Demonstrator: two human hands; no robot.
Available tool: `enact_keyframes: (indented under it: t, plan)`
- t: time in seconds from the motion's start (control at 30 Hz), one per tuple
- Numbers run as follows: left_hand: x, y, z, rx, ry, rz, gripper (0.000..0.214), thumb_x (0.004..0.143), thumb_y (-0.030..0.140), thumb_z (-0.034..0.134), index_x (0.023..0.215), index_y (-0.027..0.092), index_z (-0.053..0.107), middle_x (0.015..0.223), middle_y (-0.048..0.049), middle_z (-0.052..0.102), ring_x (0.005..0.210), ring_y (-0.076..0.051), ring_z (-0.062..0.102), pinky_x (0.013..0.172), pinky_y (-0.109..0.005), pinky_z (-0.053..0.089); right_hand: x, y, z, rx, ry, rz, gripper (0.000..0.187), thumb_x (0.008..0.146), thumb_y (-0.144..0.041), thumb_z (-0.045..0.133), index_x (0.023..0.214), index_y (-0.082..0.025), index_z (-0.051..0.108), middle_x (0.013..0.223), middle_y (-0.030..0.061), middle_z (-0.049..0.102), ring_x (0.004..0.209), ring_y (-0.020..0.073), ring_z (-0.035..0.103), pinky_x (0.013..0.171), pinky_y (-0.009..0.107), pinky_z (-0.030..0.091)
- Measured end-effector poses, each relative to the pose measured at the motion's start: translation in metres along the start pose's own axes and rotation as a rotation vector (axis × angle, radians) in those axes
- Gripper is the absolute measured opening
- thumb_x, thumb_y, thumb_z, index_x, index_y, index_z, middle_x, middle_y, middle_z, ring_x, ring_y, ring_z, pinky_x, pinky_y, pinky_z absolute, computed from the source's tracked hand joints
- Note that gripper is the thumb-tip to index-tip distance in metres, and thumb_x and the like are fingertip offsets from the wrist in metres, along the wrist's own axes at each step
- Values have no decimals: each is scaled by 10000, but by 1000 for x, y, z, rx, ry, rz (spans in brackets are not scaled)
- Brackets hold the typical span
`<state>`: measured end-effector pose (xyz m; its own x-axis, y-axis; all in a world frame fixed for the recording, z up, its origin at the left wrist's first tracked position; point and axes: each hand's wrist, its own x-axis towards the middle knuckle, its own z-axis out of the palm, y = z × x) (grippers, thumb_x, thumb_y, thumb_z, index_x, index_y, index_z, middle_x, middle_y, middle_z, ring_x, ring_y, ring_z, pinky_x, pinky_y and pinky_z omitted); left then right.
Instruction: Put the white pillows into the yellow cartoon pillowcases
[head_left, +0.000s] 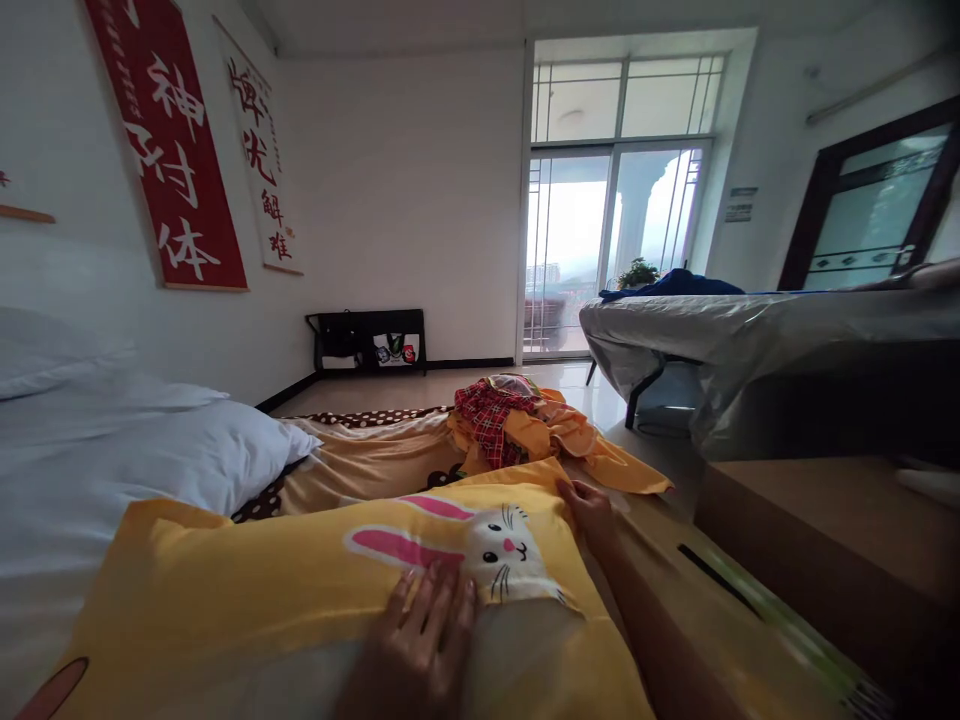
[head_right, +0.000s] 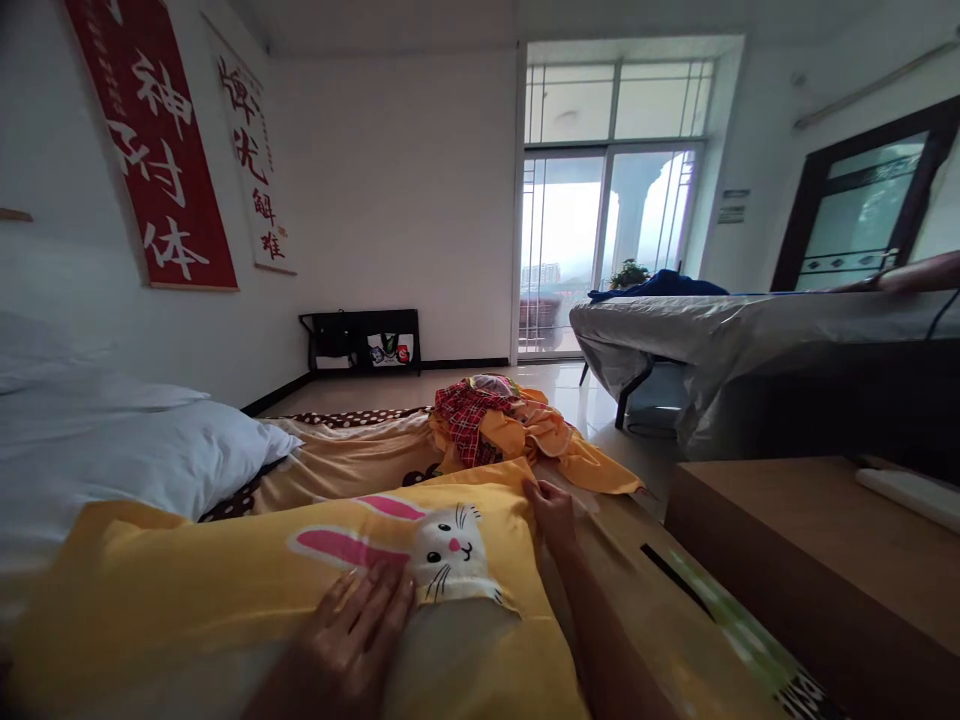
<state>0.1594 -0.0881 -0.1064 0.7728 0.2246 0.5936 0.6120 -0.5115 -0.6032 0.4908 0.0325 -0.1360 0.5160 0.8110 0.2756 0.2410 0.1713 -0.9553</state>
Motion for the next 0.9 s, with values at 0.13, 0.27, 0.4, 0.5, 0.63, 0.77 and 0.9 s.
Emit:
enact_keyframes:
  t: [0.13,0.27,0.4,0.5,0.63,0.77,0.9]
  plan:
    - [-1,-7,2,30,-11,41,451,896,237,384,1309,144,543,1275,-84,614,1144,-251,581,936,-370,444,1,-46,-5,-99,29,-94,517,592,-604,605,844,-157,664,714,56,668,650,189,595,586,284,438]
    - [-2,-9,2,10,-38,42,458,910,249,384,1336,139,511,1297,-81,599,1150,-239,577,916,-359,450,-38,-124,-15,-358,-623,-353,463,748,-555,558,1025,-210,696,924,61,720,806,194,649,731,299,496]
    - [2,-11,-5,-12,-61,26,459,914,240,378,1345,140,500,1312,-90,586,1178,-238,554,936,-354,446,-109,-144,-5,-807,-924,-608,627,793,-339,570,1387,-163,471,1365,145,523,1209,286,526,959,389,447]
    - [13,-11,-18,-96,32,25,404,905,163,369,1250,144,578,1279,-81,610,1192,-233,539,992,-352,424,-141,-121,18,-1044,-840,-661,567,796,-138,452,1353,-33,482,1310,238,538,1186,324,539,936,422,441]
    - [31,-6,-36,-469,67,58,332,917,118,367,1127,160,621,1156,-53,673,1099,-154,583,987,-248,448,-135,-107,30,-1044,-777,-615,397,811,-139,420,1142,-97,634,970,164,704,879,262,662,750,333,432]
    - [38,4,-37,-703,-293,-61,352,854,111,438,1177,139,574,1106,-96,663,994,-196,611,917,-311,506,-108,-116,15,-967,-659,-429,287,807,-181,456,953,-211,701,931,75,722,890,211,654,677,261,364]
    - [47,0,-31,-710,-661,-142,586,803,92,433,1387,101,396,1070,-138,664,907,-229,634,826,-348,519,-96,-116,11,-810,-508,-366,279,718,-126,526,890,-224,722,880,28,730,828,165,641,655,228,341]
